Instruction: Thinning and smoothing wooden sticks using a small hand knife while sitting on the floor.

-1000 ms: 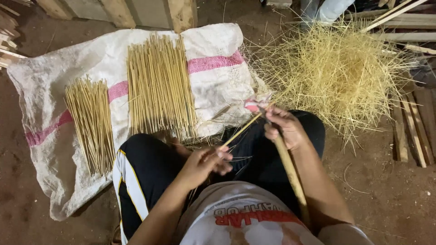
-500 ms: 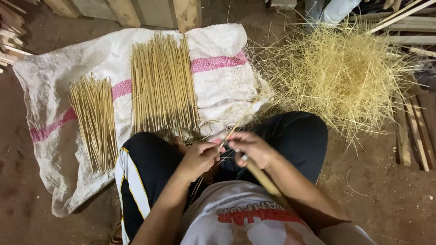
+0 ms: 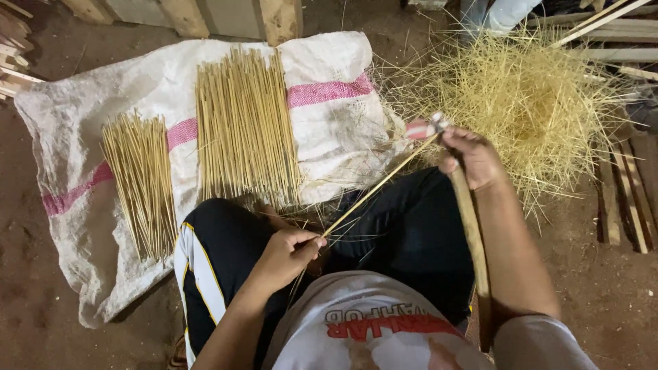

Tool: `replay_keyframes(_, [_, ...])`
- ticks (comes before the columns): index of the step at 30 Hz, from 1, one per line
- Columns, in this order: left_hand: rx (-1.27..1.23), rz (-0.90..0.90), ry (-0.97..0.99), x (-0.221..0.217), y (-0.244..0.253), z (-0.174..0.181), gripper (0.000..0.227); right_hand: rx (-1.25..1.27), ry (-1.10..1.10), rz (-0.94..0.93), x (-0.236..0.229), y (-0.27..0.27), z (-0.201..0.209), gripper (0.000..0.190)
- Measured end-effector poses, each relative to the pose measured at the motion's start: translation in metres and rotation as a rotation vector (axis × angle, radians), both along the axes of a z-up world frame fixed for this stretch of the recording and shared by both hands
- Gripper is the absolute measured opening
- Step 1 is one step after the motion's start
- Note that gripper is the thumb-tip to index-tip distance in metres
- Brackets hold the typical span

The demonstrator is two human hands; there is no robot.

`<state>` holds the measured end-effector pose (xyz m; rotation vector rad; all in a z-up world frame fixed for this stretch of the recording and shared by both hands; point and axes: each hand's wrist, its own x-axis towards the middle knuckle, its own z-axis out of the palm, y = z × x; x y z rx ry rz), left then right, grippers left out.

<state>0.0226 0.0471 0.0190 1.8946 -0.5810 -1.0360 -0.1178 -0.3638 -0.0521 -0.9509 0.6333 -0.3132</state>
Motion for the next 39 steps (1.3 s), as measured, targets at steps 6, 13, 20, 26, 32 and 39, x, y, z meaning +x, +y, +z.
replay_keyframes(6, [-0.124, 0.007, -0.447, -0.007, -0.044, -0.026, 0.020, 0.172, 0.070, 0.228, 0.041, 0.152, 0.091, 0.008])
replay_keyframes(13, [-0.182, -0.036, -0.546, 0.000, -0.031, -0.036, 0.017, 0.291, 0.130, 0.381, 0.039, 0.166, -0.029, 0.010])
replay_keyframes(20, [-0.046, -0.010, -0.331, 0.007, 0.009, 0.000, 0.016, 0.221, 0.134, 0.307, 0.028, 0.101, -0.048, 0.011])
replay_keyframes(26, [-0.008, -0.022, -0.285, 0.013, 0.034, 0.013, 0.015, 0.332, 0.111, 0.234, 0.024, 0.063, -0.028, 0.014])
replay_keyframes(32, [0.044, -0.041, -0.268, 0.018, 0.041, 0.015, 0.014, 0.305, 0.074, 0.118, 0.024, 0.042, -0.032, 0.013])
replay_keyframes(39, [0.150, -0.002, -0.312, 0.031, 0.057, 0.011, 0.015, 0.568, -0.230, 0.076, 0.009, -0.015, -0.057, 0.021])
